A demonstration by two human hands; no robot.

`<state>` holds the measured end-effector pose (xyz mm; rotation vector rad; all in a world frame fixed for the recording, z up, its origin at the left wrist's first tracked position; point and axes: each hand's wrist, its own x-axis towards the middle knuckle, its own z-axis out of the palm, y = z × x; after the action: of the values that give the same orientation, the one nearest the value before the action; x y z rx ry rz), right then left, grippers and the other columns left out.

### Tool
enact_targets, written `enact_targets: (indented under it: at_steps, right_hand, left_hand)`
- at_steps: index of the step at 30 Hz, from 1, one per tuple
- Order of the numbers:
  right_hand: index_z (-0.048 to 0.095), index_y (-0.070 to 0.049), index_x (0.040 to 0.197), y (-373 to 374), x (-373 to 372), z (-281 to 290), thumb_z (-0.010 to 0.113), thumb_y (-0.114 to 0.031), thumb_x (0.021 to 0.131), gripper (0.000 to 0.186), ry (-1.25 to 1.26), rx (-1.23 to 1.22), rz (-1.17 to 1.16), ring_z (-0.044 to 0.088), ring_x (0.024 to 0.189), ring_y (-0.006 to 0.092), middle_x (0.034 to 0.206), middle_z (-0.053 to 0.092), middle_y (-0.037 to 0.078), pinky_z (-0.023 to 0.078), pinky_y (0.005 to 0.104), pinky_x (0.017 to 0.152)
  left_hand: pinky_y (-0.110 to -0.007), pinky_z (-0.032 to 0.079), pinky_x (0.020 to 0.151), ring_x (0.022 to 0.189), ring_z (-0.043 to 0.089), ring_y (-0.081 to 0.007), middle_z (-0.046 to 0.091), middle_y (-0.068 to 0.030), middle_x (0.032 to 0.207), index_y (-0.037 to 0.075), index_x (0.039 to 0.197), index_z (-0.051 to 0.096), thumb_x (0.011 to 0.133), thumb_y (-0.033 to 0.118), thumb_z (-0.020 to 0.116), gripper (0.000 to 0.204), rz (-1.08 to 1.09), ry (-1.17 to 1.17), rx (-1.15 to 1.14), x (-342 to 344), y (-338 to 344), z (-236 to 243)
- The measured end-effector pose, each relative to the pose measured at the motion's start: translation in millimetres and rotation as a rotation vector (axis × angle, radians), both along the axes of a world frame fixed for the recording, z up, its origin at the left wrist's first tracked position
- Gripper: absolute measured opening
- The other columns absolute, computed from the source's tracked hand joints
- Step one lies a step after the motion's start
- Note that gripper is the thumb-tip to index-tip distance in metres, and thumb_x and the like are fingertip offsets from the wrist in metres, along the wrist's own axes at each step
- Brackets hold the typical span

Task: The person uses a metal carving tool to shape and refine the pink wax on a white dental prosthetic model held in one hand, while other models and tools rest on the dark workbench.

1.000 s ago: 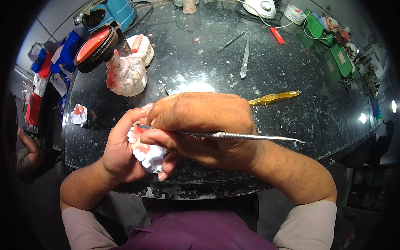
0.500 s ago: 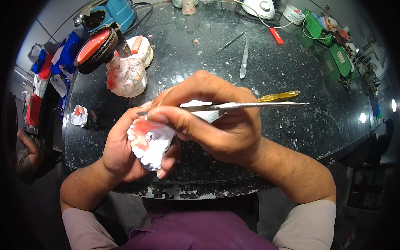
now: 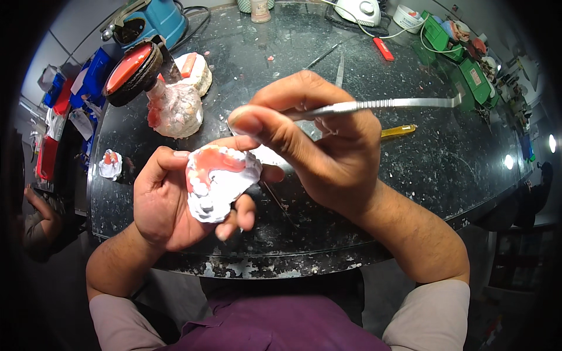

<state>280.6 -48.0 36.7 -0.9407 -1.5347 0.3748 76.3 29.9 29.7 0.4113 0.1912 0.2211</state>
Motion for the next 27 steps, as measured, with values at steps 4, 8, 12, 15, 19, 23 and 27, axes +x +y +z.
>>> enact_targets:
  at_steps: [4,8,12,15,19,23,27]
  right_hand:
    - [0.063,0.001,0.096,6,-2,-3,0.059,-0.030,0.101,0.032,0.149,0.027,0.016,0.069,0.083,0.0217,0.089,0.067,0.013,0.057,0.0354,0.079]
    - [0.069,0.001,0.101,8,1,-5,0.055,-0.035,0.103,0.039,0.204,-0.036,0.046,0.069,0.083,0.0182,0.090,0.068,0.012,0.057,0.0329,0.078]
    - [0.067,0.003,0.106,5,-4,3,0.055,-0.028,0.103,0.034,0.310,-0.146,0.115,0.071,0.092,0.0218,0.103,0.070,0.016,0.058,0.0348,0.086]
    - [0.063,0.006,0.114,6,-8,5,0.063,-0.005,0.096,0.021,0.433,-0.264,0.184,0.070,0.105,0.0282,0.109,0.070,0.018,0.056,0.0403,0.096]
    - [0.064,0.005,0.112,5,-2,3,0.067,0.004,0.090,0.022,0.269,-0.285,0.211,0.069,0.106,0.0290,0.110,0.069,0.019,0.056,0.0400,0.096]
    - [0.063,0.004,0.108,6,-5,0,0.065,-0.003,0.094,0.015,0.350,-0.284,0.260,0.070,0.104,0.0259,0.106,0.071,0.019,0.056,0.0386,0.095]
    - [0.062,0.004,0.107,7,-5,-2,0.061,-0.002,0.096,0.013,0.216,-0.251,0.226,0.069,0.103,0.0243,0.106,0.070,0.019,0.055,0.0369,0.095]
  left_hand:
    - [-0.028,0.051,0.038,0.062,0.067,-0.0359,0.052,-0.0413,0.120,-0.003,0.153,0.021,0.102,0.054,0.017,0.077,-0.100,-0.070,-0.117,-1,4,-2]
    - [-0.023,0.043,0.030,0.046,0.062,-0.0274,0.063,-0.0338,0.091,-0.004,0.127,0.046,0.096,0.074,0.015,0.090,-0.062,0.079,0.039,3,4,-1]
    - [-0.023,0.041,0.032,0.051,0.062,-0.0246,0.065,-0.0297,0.084,-0.003,0.114,0.056,0.088,0.084,0.012,0.101,-0.121,0.009,0.079,-2,10,-8]
    - [-0.023,0.041,0.030,0.047,0.062,-0.0262,0.064,-0.0289,0.077,-0.004,0.107,0.056,0.087,0.086,0.012,0.101,-0.095,0.072,0.119,-3,10,-4]
    - [-0.025,0.044,0.030,0.054,0.066,-0.0299,0.063,-0.0280,0.075,-0.005,0.100,0.058,0.087,0.085,0.014,0.101,0.024,0.150,0.152,-2,8,3]
    - [-0.026,0.047,0.031,0.067,0.069,-0.0314,0.064,-0.0260,0.091,-0.008,0.110,0.056,0.088,0.084,0.017,0.103,0.115,0.192,0.116,-2,12,3]
    - [-0.028,0.048,0.031,0.070,0.068,-0.0308,0.063,-0.0232,0.102,-0.007,0.120,0.054,0.089,0.082,0.019,0.101,0.091,0.106,0.118,-4,18,-3]
